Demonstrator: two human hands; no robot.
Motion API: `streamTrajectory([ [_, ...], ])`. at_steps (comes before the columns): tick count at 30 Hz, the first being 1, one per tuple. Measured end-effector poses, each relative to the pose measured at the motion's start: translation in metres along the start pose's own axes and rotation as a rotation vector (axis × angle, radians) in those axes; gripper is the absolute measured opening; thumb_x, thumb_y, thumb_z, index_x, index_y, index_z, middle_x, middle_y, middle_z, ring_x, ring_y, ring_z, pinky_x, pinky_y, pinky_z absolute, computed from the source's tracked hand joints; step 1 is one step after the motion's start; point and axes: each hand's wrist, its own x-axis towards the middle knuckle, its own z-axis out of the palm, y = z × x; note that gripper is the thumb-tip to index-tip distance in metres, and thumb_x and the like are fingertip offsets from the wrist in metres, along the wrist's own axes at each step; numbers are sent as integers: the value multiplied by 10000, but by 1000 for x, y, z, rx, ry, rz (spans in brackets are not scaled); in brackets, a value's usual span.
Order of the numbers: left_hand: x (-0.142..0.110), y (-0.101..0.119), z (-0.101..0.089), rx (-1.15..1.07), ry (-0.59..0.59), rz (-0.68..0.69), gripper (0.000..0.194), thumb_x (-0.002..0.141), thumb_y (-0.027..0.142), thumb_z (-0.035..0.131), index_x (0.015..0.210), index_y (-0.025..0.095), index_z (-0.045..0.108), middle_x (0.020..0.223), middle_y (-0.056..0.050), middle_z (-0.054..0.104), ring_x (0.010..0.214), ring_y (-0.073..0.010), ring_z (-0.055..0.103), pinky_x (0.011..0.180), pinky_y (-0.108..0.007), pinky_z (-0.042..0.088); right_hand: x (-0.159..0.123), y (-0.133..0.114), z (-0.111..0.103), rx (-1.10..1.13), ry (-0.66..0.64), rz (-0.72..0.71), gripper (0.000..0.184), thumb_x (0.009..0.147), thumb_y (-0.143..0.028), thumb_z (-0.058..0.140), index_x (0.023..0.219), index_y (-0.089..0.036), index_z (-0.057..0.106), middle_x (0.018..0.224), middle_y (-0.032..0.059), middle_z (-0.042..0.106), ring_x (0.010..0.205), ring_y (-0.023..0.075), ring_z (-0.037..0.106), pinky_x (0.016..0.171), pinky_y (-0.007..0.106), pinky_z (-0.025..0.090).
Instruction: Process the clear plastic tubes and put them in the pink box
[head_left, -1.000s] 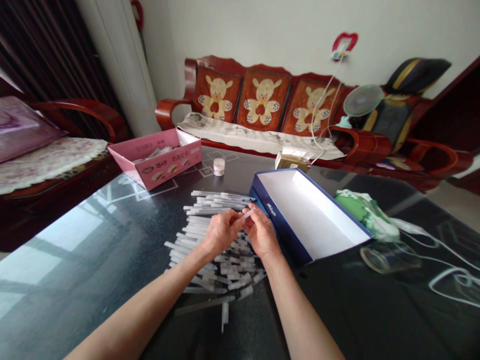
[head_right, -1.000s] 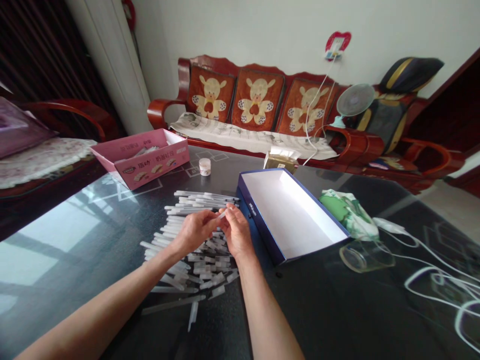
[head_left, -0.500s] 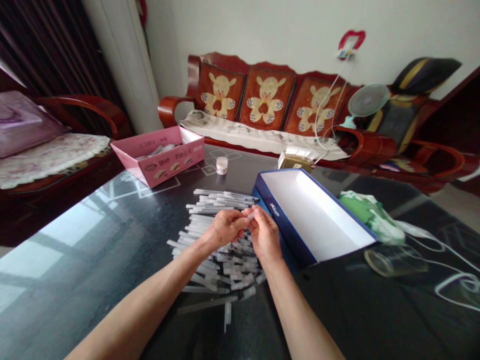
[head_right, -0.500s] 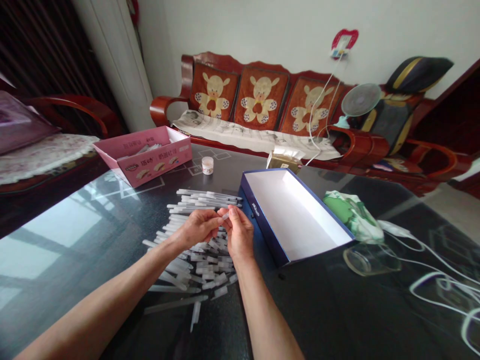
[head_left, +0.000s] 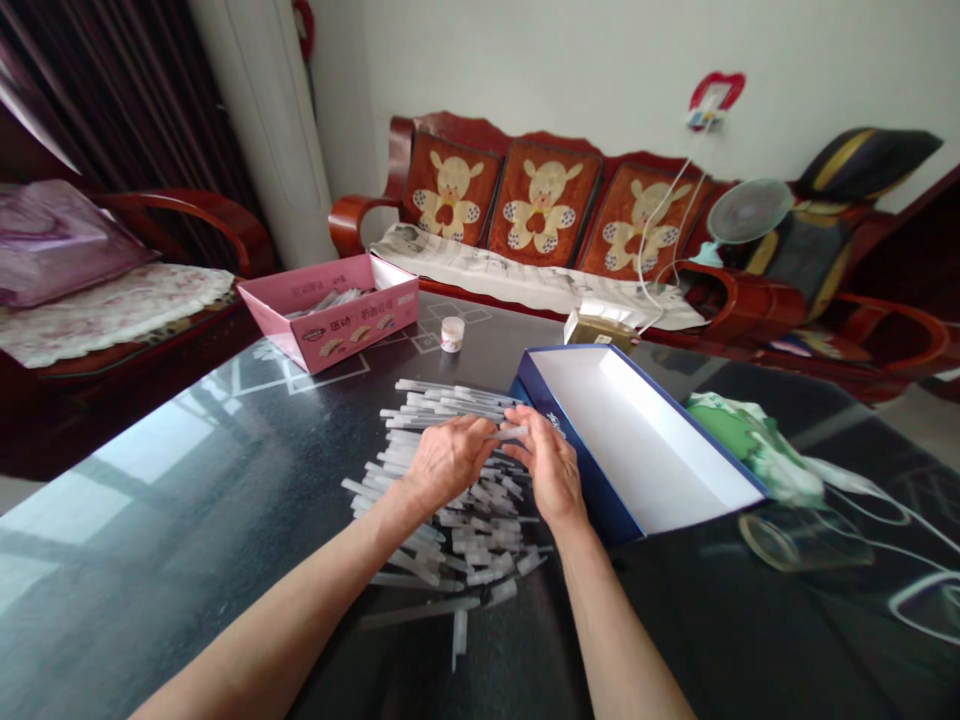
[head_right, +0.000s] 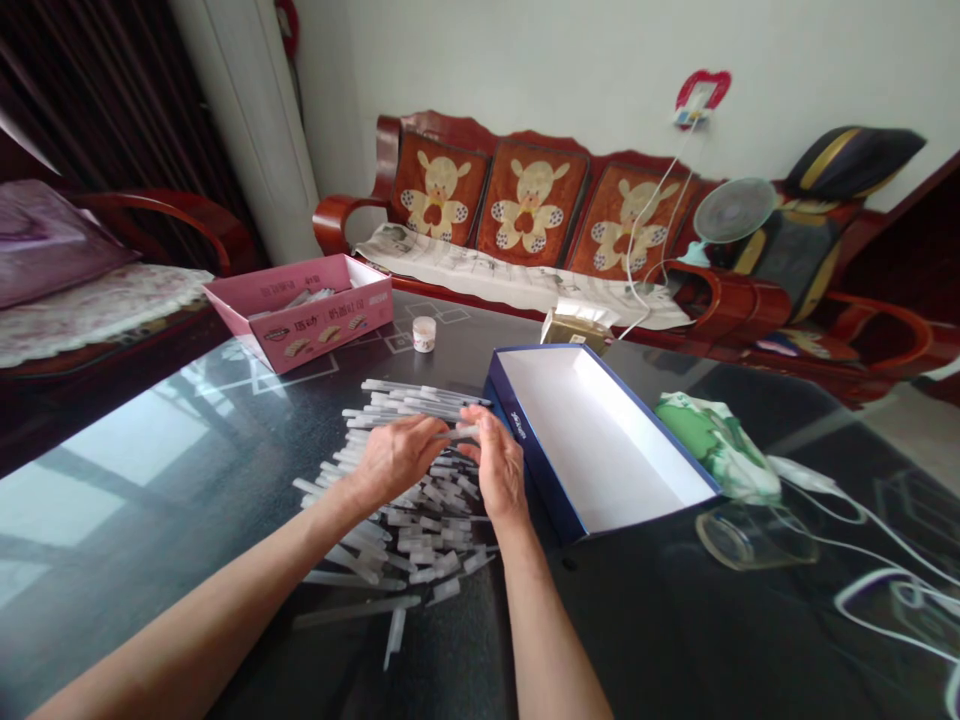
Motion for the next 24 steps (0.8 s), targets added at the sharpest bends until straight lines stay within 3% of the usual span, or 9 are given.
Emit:
streamTrajectory([
  [5, 3, -13, -12, 251, -23, 292, 279, 967, 277, 396, 949, 227, 670, 748, -40, 608, 759, -179, 520, 739, -308, 375, 0, -14, -11, -322, -204, 102, 328, 775, -498, 666, 897, -204, 749, 758, 35, 734, 646, 192, 655, 502, 259, 484],
  [12, 4, -14, -11, 242, -10, 408, 292, 977, 280, 376, 1010, 241, 663, 761, -35, 593, 774, -181, 472, 799, -347, 326, -5, -31, -23, -383, -451, 219, 356, 813, -495, 614, 716, -162, 696, 605, 1, 644, 501, 101, 539, 475, 217, 422],
  [15, 5, -28, -17, 250, -7, 370, 312, 975, 340, 392, 915, 226, 676, 691, -21, 573, 730, -172, 471, 767, -337, 318, -3, -38, -34, -435, -375, 152, 312, 781, -446, 658, 855, -151, 724, 614, -2, 642, 519, 104, 546, 515, 231, 449],
  [17, 7, -42, -27, 281, 47, 278, 360, 978, 359, 382, 860, 207, 686, 638, -18, 559, 681, -161, 466, 730, -328, 311, 0, -42, -42, -450, -240, 75, 345, 765, -427, 672, 958, -145, 722, 663, 10, 664, 559, 114, 573, 556, 245, 480],
  [19, 9, -54, -38, 280, 108, 201, 355, 980, 374, 381, 923, 212, 691, 681, -20, 596, 684, -154, 484, 734, -325, 318, 2, -44, -45, -445, -111, -25, 372, 794, -432, 636, 1018, -144, 708, 730, 30, 688, 601, 123, 599, 601, 260, 507],
  [21, 11, -61, -46, 262, 124, 185, 344, 976, 388, 388, 973, 218, 687, 739, -25, 629, 705, -153, 506, 749, -325, 334, 2, -41, -40, -453, -115, -65, 385, 816, -429, 608, 1069, -149, 688, 787, 47, 708, 640, 140, 631, 637, 278, 526],
  [24, 11, -67, -45, 216, 47, 203, 322, 971, 367, 407, 973, 217, 692, 780, -29, 651, 734, -152, 545, 764, -314, 370, 1, -26, -23, -529, -222, -113, 314, 847, -369, 566, 1067, -177, 679, 894, 64, 725, 764, 172, 673, 713, 296, 535],
])
